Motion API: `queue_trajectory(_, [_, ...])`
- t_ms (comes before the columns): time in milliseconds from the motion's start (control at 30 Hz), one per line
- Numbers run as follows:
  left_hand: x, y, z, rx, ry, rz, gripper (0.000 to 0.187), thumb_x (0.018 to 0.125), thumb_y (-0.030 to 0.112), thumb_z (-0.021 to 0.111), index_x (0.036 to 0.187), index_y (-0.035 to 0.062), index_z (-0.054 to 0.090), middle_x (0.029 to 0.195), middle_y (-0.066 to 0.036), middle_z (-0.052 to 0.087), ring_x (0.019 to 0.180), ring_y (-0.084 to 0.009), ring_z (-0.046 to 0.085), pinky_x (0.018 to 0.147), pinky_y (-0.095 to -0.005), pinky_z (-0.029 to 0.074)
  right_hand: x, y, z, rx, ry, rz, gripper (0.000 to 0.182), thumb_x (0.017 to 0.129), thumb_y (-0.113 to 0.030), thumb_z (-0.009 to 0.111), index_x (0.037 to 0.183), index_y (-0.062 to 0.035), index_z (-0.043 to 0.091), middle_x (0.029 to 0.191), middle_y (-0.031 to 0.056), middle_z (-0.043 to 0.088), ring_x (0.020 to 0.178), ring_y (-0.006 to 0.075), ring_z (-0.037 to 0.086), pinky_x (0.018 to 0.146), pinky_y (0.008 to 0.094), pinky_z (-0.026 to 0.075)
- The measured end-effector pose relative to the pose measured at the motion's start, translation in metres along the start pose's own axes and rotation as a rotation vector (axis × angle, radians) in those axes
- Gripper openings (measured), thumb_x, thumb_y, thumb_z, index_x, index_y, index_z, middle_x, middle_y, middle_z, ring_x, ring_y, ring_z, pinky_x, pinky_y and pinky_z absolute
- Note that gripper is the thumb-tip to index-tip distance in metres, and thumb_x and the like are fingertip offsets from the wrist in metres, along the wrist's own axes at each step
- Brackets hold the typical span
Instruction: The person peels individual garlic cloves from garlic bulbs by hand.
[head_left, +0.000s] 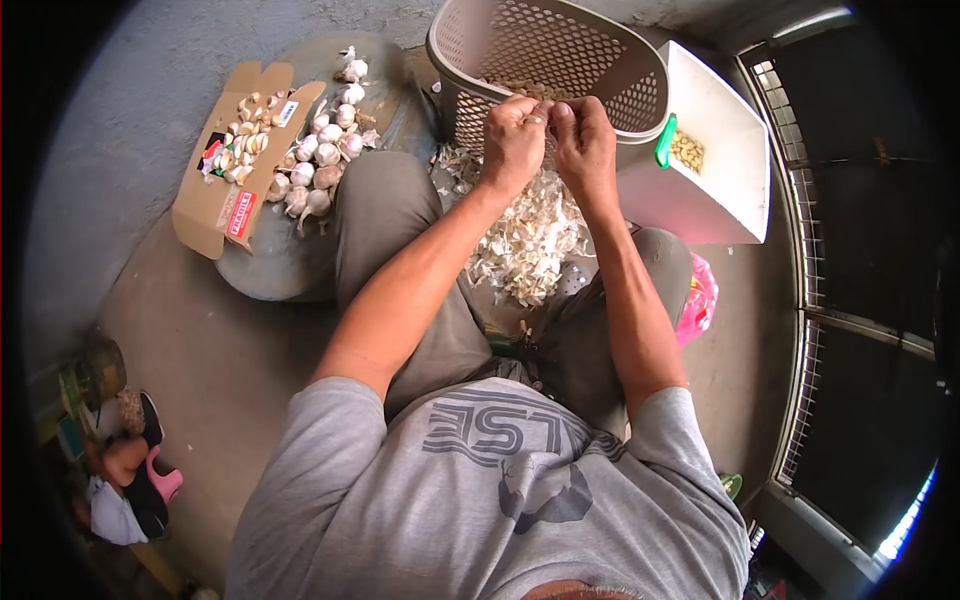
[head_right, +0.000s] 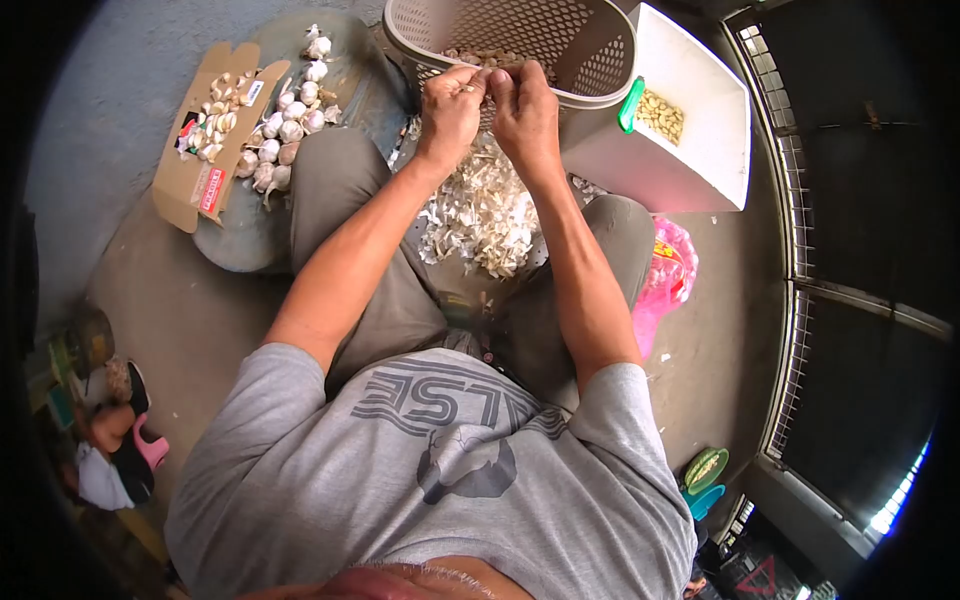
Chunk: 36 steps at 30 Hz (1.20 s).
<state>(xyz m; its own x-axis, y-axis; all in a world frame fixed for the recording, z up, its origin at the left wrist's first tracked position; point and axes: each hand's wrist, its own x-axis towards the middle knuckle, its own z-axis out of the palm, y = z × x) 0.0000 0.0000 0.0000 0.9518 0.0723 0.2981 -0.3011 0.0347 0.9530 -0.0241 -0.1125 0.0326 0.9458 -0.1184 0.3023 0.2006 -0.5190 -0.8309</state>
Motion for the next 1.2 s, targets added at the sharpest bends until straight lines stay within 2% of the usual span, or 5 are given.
queue_trajectory(200, [0.001, 0.010, -0.008, -0.317, 0.067, -0.404, 0.023, 0.102, 0.012, 0.061, 0.095, -0.0070, 0.071, 0.084, -0.005, 0.069, 0.072, -0.0098, 0.060, 0.065, -0.0260, 0.050, -0.012, -0.015, 0.015, -0.053, -0.006, -0.161, 0.014, 0.103, -0.012, 0.058, 0.104, 0.0021, 0.056, 0.080, 0.0139, 0.068, 0.069, 0.0201, 0.065, 0.064, 0.0350, 0.053])
queue_trajectory(400, [0.000, 0.018, -0.013, -0.590, -0.054, -0.527, 0.022, 0.103, 0.019, 0.061, 0.093, 0.0006, 0.070, 0.077, -0.002, 0.066, 0.061, -0.0115, 0.060, 0.052, -0.0307, 0.050, -0.001, 0.001, -0.004, 0.895, -0.169, 0.346, 0.019, 0.100, -0.011, 0.050, 0.105, 0.0042, 0.061, 0.077, 0.0098, 0.062, 0.052, 0.0163, 0.057, 0.045, 0.0295, 0.048])
queue_trajectory(533, [0.001, 0.005, -0.005, -0.525, -0.089, -0.483, 0.023, 0.101, 0.021, 0.063, 0.092, 0.0005, 0.071, 0.078, -0.003, 0.067, 0.062, -0.0107, 0.060, 0.051, -0.0289, 0.048, -0.003, 0.003, -0.015, 1.061, -0.169, 0.446, 0.022, 0.101, -0.015, 0.053, 0.108, 0.0050, 0.061, 0.079, 0.0094, 0.064, 0.053, 0.0154, 0.056, 0.046, 0.0298, 0.048])
queue_trajectory(1033, [0.002, 0.005, -0.012, -0.419, -0.101, -0.497, 0.025, 0.099, 0.028, 0.068, 0.095, 0.0036, 0.071, 0.086, -0.003, 0.071, 0.071, -0.0085, 0.061, 0.060, -0.0253, 0.047, 0.002, 0.014, -0.029, 0.919, -0.146, 0.446, 0.016, 0.101, -0.016, 0.061, 0.102, -0.0003, 0.056, 0.077, 0.0060, 0.061, 0.059, 0.0142, 0.059, 0.051, 0.0310, 0.051])
queue_trajectory(1200, [-0.002, 0.002, -0.003, -0.495, -0.192, -0.406, 0.019, 0.100, 0.021, 0.067, 0.101, 0.0029, 0.073, 0.086, -0.001, 0.071, 0.067, -0.0053, 0.059, 0.058, -0.0239, 0.048, 0.002, 0.012, -0.025, 0.229, -0.120, 0.098, 0.015, 0.099, -0.011, 0.064, 0.106, 0.0013, 0.059, 0.085, 0.0041, 0.065, 0.069, 0.0124, 0.060, 0.062, 0.0314, 0.051])
